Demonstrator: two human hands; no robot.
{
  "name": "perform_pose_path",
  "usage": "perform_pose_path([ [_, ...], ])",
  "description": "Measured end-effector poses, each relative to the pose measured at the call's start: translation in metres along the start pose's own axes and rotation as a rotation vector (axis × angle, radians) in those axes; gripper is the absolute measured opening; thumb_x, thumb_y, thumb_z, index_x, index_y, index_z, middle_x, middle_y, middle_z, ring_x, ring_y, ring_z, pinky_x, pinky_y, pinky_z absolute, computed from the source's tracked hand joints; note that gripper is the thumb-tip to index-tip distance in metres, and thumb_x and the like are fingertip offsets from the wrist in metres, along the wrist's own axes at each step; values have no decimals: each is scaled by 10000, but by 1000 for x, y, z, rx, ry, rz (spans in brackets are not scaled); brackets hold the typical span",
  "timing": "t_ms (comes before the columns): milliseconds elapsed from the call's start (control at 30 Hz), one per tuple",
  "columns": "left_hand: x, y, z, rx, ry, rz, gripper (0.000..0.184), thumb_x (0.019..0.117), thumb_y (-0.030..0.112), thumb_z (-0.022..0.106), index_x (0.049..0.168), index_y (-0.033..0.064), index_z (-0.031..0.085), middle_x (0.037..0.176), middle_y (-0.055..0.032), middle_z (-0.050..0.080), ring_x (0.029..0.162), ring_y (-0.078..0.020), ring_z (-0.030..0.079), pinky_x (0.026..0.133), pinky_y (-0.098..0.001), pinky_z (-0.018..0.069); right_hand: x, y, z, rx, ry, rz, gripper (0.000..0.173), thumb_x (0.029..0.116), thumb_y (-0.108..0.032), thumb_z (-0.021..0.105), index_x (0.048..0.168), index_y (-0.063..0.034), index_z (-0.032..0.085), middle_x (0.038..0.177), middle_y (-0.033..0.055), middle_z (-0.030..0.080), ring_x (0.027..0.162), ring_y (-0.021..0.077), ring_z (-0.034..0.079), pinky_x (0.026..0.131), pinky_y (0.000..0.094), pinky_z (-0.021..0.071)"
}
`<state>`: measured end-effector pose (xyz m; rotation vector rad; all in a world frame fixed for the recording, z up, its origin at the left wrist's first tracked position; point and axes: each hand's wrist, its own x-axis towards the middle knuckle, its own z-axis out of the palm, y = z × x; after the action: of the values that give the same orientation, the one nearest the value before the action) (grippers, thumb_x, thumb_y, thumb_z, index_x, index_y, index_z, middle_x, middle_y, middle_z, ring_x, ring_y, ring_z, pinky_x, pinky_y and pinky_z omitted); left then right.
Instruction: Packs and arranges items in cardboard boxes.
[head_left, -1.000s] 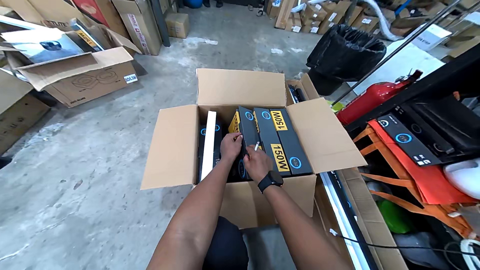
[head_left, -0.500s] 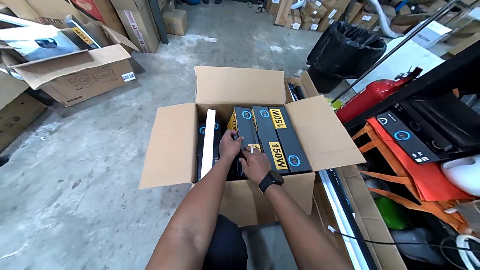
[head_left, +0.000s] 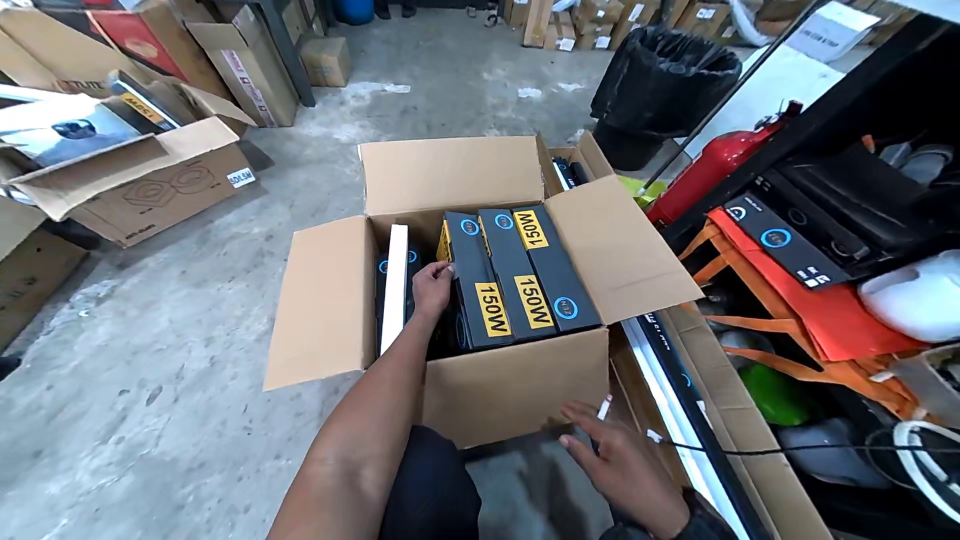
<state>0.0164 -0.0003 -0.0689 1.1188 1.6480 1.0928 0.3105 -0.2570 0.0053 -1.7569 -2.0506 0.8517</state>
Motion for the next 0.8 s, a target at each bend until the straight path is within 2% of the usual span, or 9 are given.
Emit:
perform_pose_path([
  [100,0,1,2,-20,-41,9,308,1031,184,615,1313,69,662,1172,-151,707,1040,-248,684,949,-459,542,-1,1,0,-11,-54,2,421,981,-357,632,1308,-104,709,1366,76,668,1259,239,639,1049,513,515],
  [200,2,1,1,102,-1,47,322,1012,167,610,1328,124,657,1025,-135,699,884,-252,666,826,-484,551,0,1,2,-89,-81,-23,407,988,-362,614,1293,-113,717,1366,68,668,1251,248,641,1039,525,510],
  [333,1,0,-2,314,-13,137,328,992,137,556,1282,159,708,1242,-140,639,1134,-271,633,976,-508,527,6,7,1,-181,-134,-19,390,997,-348,599,1295,-122,710,1366,57,667,1250,249,636,1040,519,495],
  [433,1,-4,-2,242,-22,134,301,991,147,584,1266,136,706,1221,-139,651,1105,-261,642,960,-487,533,15,10,9,-181,-18,-59,385,986,-326,609,1283,-106,717,1363,78,668,1244,269,644,1033,520,509],
  [500,2,-7,-2,214,-25,138,338,970,128,588,1296,116,675,1139,-142,670,1023,-265,651,912,-494,536,29,6,18,-149,67,-105,395,994,-326,602,1303,-104,707,1388,82,653,1274,262,628,1061,512,501],
  [567,1,-8,-1,182,-26,122,348,973,122,593,1315,88,647,1066,-139,681,945,-251,659,873,-480,547,56,-8,27,-128,102,-175,409,1002,-300,593,1340,-87,681,1415,101,632,1316,270,597,1098,503,474],
  [667,3,-9,0,52,-28,81,296,974,111,612,1260,62,670,970,-120,679,847,-210,644,809,-426,546,127,-45,37,-114,79,-252,434,1003,-211,573,1413,-74,613,1480,118,573,1375,281,540,1140,485,436],
  [733,5,-13,-1,-47,-34,42,275,981,100,604,1241,42,672,988,-130,691,852,-203,653,804,-406,549,181,-71,39,-102,-42,-166,503,1036,-234,531,1512,-74,500,1565,123,477,1398,285,510,1151,475,419],
  [800,7,-14,-3,-109,-55,12,272,998,101,582,1247,25,663,1046,-147,699,920,-208,670,851,-406,557,224,-83,46,-131,-125,-108,545,1056,-292,489,1557,-85,431,1617,108,405,1424,279,479,1159,484,403],
])
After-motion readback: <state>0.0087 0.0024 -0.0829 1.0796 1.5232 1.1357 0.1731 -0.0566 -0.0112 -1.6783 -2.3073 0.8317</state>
